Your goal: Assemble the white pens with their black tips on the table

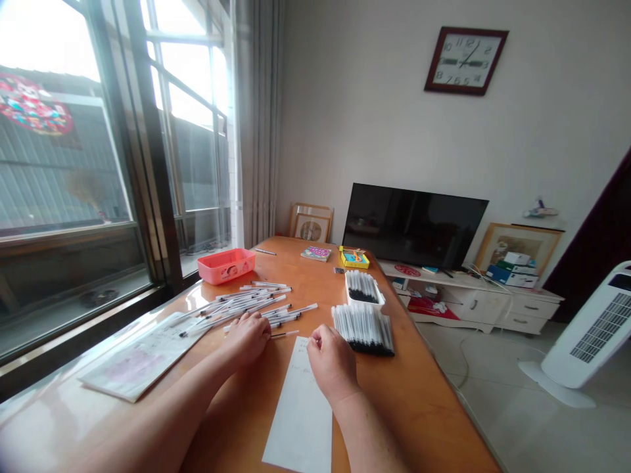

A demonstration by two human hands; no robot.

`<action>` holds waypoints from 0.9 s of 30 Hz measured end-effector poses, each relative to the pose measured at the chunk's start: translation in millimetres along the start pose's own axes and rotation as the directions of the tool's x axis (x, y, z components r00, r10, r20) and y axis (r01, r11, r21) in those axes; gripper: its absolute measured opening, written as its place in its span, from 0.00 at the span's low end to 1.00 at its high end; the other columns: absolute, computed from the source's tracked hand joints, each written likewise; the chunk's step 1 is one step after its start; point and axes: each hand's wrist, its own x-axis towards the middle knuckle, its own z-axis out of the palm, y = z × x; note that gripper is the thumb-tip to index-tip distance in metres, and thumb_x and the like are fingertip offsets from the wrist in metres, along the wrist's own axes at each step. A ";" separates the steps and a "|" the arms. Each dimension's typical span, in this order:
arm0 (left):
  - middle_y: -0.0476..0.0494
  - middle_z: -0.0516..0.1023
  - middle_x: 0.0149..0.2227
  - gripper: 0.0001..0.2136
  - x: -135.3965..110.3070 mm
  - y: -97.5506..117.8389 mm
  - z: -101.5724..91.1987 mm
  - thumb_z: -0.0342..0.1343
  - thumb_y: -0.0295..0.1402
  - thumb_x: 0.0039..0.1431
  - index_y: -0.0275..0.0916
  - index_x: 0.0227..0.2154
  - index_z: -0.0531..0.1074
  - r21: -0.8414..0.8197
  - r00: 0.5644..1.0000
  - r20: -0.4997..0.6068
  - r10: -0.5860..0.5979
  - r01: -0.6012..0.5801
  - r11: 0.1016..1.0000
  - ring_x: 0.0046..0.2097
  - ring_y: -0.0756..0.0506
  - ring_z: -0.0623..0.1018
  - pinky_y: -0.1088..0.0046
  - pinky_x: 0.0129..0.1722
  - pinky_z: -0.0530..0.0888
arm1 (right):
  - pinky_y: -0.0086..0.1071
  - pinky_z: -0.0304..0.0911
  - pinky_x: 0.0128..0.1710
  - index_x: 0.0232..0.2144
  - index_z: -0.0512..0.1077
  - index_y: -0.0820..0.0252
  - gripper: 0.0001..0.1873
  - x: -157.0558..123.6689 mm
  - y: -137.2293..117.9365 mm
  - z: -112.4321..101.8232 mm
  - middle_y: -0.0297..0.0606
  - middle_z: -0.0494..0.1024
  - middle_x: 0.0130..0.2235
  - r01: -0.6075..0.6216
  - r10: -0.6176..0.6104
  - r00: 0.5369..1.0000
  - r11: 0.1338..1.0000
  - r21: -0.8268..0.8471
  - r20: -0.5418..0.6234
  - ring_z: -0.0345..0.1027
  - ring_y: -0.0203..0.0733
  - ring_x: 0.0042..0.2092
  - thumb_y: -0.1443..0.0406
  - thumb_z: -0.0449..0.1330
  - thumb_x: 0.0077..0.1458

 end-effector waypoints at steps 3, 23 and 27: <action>0.37 0.77 0.42 0.09 -1.6 4.5 -2.6 0.50 0.29 0.59 0.41 0.32 0.76 -0.034 0.999 -0.015 0.034 -0.034 0.999 0.49 0.36 0.72 0.60 0.46 0.64 | 0.31 0.62 0.37 0.32 0.73 0.55 0.06 -0.5 3.1 3.3 0.36 0.78 0.35 0.014 -0.014 1.000 1.000 0.018 0.009 0.71 0.41 0.36 0.65 0.56 0.57; 0.45 0.76 0.37 0.06 -9.7 13.1 -3.2 0.51 0.29 0.59 0.40 0.32 0.73 -0.495 0.975 -0.114 0.190 -0.222 0.840 0.40 0.46 0.73 0.71 0.40 0.69 | 0.30 0.62 0.34 0.40 0.76 0.60 0.23 0.6 -6.8 2.6 0.44 0.82 0.40 -0.474 0.280 0.877 0.372 0.798 0.391 0.73 0.44 0.41 0.51 0.69 0.48; 0.44 0.76 0.36 0.07 -10.8 18.8 -7.7 0.51 0.32 0.60 0.39 0.31 0.74 -0.578 0.978 -0.090 0.189 -0.206 0.789 0.38 0.46 0.73 0.72 0.39 0.70 | 0.30 0.62 0.33 0.40 0.77 0.61 0.25 0.6 -12.7 -1.2 0.44 0.82 0.39 -0.460 0.296 0.881 0.348 0.817 0.370 0.74 0.44 0.41 0.49 0.70 0.46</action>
